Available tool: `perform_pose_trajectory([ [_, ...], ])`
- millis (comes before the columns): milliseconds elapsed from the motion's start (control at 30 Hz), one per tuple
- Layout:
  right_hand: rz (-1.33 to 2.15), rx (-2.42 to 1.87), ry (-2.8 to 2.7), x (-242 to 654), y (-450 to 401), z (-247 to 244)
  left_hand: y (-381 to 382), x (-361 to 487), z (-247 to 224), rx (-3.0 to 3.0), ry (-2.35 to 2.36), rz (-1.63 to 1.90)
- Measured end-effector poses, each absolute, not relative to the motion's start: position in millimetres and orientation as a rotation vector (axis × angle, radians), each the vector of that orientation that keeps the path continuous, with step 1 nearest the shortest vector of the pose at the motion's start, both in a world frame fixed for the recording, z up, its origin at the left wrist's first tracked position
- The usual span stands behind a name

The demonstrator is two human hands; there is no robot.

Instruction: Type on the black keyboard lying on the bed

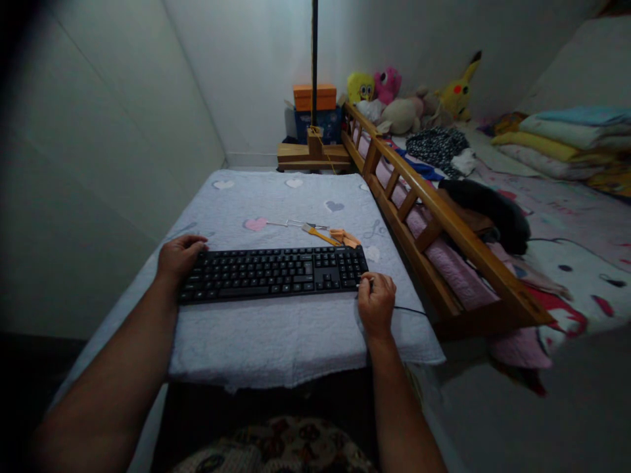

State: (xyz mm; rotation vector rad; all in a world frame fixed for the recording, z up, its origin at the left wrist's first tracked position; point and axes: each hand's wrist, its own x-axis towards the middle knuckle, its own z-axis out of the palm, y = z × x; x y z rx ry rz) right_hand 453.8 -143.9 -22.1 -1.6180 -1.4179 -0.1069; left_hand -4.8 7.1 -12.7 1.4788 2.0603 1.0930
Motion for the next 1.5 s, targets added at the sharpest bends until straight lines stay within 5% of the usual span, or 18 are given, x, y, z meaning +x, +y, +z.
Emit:
perform_pose_trajectory([
  [1500, -0.016, -1.589, -1.448, 453, -146, -18, 5, -2, -10, 1.456, 2.041, 1.098],
])
